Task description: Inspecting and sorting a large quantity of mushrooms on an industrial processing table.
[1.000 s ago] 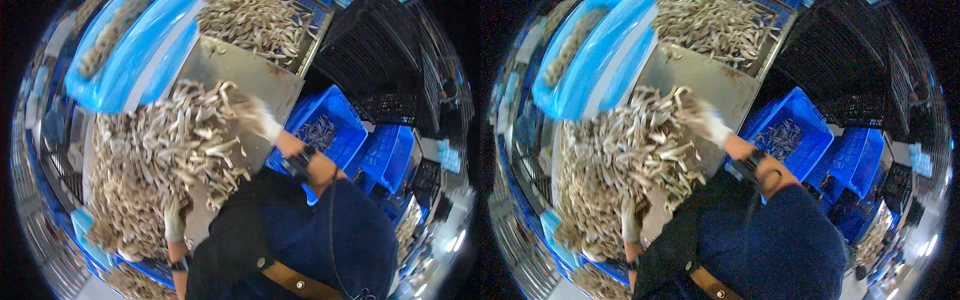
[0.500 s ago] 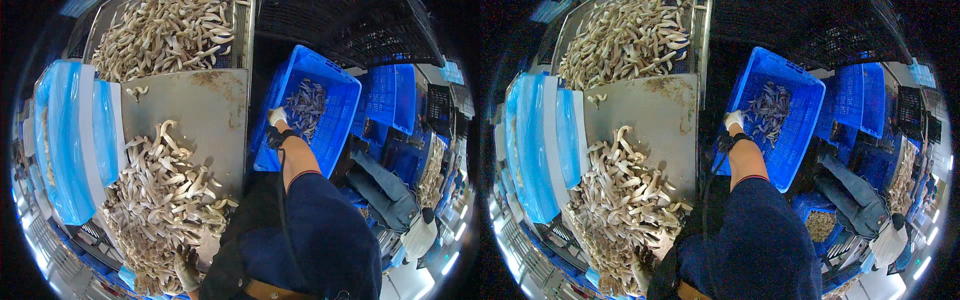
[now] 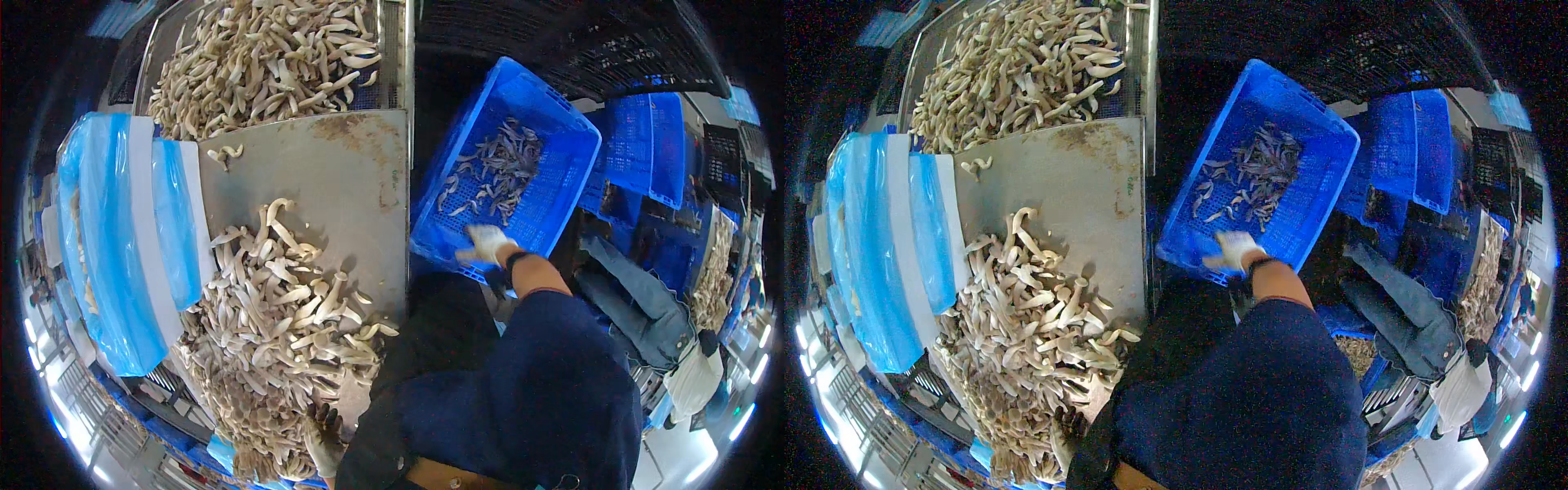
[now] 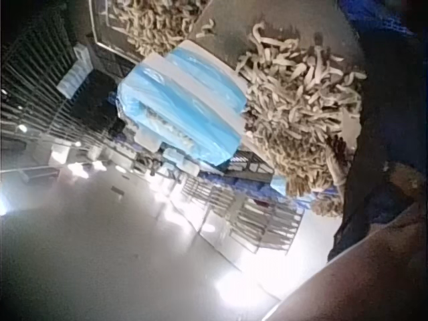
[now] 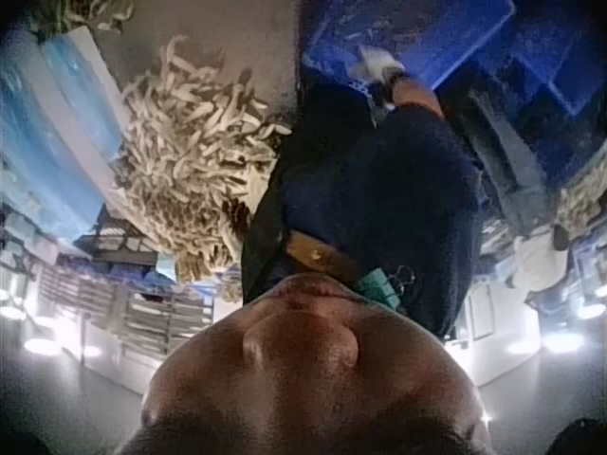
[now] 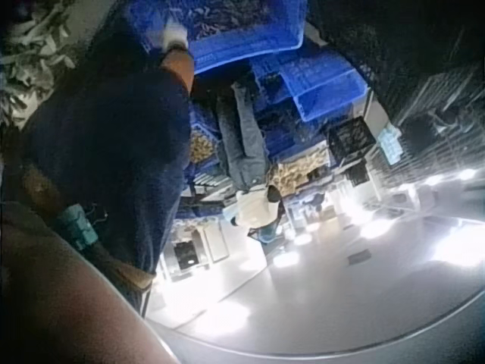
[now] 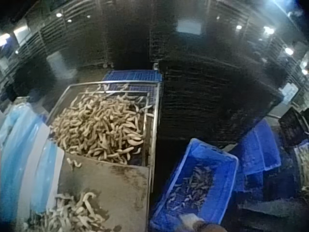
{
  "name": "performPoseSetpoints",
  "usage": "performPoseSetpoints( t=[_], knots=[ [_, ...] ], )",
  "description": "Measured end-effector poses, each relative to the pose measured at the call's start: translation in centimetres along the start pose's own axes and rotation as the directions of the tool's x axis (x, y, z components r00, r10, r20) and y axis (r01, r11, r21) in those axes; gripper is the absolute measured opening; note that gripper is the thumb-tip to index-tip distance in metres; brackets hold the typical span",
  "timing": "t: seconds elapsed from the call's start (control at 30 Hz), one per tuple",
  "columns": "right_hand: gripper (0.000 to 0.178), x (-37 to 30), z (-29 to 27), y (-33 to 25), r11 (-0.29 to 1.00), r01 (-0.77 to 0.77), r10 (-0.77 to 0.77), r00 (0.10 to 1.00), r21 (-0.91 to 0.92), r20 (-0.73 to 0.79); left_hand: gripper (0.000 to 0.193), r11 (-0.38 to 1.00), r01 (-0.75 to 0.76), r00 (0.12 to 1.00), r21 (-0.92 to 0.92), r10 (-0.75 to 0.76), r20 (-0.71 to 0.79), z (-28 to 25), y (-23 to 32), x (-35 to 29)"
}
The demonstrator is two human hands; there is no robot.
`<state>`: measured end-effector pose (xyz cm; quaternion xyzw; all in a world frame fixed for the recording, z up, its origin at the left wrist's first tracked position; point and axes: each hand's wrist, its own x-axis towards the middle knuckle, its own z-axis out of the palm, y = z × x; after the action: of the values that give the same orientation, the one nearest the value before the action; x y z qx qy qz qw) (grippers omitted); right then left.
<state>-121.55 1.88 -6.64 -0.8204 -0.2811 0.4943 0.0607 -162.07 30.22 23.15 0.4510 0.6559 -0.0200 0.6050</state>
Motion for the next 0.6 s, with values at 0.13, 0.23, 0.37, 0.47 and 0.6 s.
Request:
performPoseSetpoints(
  t=[0.13, 0.23, 0.37, 0.47, 0.6],
  knots=[
    [0.077, -8.4, 7.0, 4.0, 0.933, -0.215, 0.306, 0.897, -0.289, 0.321, 0.056, 0.981, -0.071, 0.992, 0.178, 0.05, 0.12, 0.9, 0.6, 1.4],
    [0.064, -9.7, 11.5, 4.8, 0.925, -0.36, 0.378, 0.909, -0.123, 0.177, 0.058, 0.999, 0.045, 0.994, 0.028, -0.048, 0.101, 1.0, 1.0, 2.2],
    [0.052, -10.5, 11.2, 3.6, 0.943, -0.328, 0.332, 0.937, -0.052, 0.111, 0.06, 0.996, 0.001, 0.994, 0.085, -0.011, 0.11, 0.6, 0.2, 3.0],
    [0.053, -10.6, 13.2, 2.4, 0.919, -0.394, 0.394, 0.917, 0.0, 0.059, 0.059, 0.995, -0.015, 0.989, 0.103, 0.0, 0.148, 0.5, -0.3, 4.0],
    [0.058, -10.6, 18.1, -0.1, 0.888, -0.455, 0.452, 0.89, 0.068, 0.058, 0.056, 0.972, -0.177, 0.97, 0.153, 0.146, 0.193, -0.4, -2.6, 3.4]
  ],
)
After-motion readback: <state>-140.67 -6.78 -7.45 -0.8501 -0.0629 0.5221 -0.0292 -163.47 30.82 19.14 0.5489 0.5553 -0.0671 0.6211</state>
